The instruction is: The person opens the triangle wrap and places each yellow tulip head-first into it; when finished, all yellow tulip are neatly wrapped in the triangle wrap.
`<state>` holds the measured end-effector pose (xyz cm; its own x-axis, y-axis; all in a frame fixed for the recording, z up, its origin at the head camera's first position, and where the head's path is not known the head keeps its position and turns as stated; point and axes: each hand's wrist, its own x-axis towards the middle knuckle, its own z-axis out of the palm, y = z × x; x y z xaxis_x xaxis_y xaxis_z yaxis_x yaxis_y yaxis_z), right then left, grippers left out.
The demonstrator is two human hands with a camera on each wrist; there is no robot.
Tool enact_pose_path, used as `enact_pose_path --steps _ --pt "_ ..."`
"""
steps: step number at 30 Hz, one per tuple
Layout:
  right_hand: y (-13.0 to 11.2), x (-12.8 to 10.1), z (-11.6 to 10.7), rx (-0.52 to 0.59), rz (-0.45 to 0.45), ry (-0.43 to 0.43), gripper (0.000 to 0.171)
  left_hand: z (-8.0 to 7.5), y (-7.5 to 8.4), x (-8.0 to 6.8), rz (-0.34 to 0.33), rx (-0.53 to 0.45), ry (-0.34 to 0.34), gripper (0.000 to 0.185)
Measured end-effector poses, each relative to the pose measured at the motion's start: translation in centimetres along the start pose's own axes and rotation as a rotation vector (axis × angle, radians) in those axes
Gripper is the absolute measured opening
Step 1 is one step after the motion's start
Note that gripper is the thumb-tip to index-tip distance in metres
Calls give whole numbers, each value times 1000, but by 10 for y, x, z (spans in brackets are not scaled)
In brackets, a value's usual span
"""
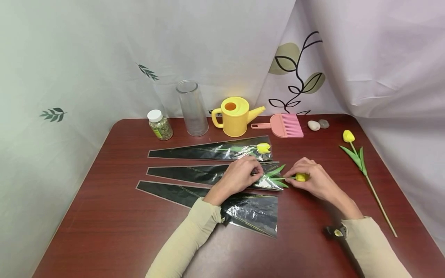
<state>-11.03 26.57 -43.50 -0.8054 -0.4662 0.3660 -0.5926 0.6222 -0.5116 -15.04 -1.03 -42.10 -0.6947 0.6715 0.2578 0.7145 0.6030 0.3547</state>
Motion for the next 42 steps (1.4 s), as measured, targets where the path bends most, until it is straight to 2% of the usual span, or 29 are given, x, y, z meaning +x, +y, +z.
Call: enact_pose_path --steps 4,12,20,30,37,42 --pt "-2 4 7 42 38 3 23 1 -1 0 -3 -2 9 4" --pt "-4 10 15 119 51 14 24 -1 1 1 -9 -14 19 4" --pt "-9 15 18 111 102 -26 20 -2 1 2 -3 -22 28 3" --pt "-12 15 19 104 107 -30 21 0 1 2 -8 -8 19 3" --pt "-10 9 5 96 89 1 26 1 0 1 -10 -14 17 4" --pt "-6 -2 -16 65 220 25 32 1 -2 1 -13 -7 21 3"
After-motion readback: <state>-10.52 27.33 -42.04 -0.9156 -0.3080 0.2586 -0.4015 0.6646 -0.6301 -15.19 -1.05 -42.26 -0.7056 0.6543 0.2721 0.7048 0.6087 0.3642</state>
